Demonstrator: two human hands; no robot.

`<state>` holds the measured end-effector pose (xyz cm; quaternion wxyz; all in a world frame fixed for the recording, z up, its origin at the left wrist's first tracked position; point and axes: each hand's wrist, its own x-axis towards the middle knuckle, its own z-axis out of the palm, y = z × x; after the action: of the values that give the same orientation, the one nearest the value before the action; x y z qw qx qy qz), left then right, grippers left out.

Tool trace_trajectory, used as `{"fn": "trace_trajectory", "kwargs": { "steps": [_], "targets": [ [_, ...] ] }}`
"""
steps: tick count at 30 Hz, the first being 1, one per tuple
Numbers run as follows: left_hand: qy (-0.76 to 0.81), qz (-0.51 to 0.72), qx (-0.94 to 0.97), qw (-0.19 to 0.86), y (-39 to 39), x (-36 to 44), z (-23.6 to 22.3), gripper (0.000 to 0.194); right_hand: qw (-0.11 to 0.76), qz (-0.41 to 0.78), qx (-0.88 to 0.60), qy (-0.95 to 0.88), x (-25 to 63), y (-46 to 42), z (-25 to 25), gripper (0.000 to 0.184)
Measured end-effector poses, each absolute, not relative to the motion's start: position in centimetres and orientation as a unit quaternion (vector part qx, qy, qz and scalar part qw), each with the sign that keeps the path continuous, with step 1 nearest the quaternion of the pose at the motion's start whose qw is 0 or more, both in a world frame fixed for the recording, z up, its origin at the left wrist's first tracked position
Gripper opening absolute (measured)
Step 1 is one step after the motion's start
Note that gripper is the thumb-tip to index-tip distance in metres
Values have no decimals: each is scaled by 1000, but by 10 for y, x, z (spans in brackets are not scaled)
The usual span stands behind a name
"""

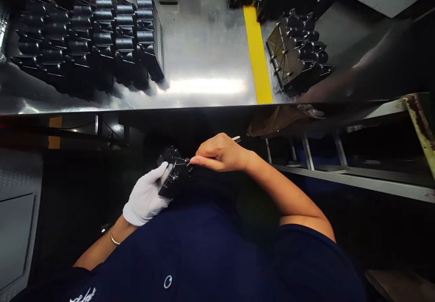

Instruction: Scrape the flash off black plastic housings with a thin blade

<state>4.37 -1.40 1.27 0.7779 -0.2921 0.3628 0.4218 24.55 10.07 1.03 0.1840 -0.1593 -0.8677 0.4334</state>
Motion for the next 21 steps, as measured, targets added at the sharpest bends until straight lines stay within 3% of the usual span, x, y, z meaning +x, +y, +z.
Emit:
{"fn": "trace_trajectory", "kwargs": {
  "steps": [4,9,11,14,21],
  "targets": [
    [351,408,-285,793,-17,47,11,29,148,506,-164,-834,252,99,9,36],
    [378,408,-249,793,-12,46,13,22,-16,706,-70,-705,263,104,6,42],
    [386,462,-234,763,-7,40,14,26,42,735,-145,-661,264,102,2,45],
    [393,505,-238,730,-1,33,17,36,221,712,-333,-577,255,90,-10,45],
    [423,551,-201,691,2,37,14,40,341,604,-434,-575,209,54,-22,49]
  ]
}}
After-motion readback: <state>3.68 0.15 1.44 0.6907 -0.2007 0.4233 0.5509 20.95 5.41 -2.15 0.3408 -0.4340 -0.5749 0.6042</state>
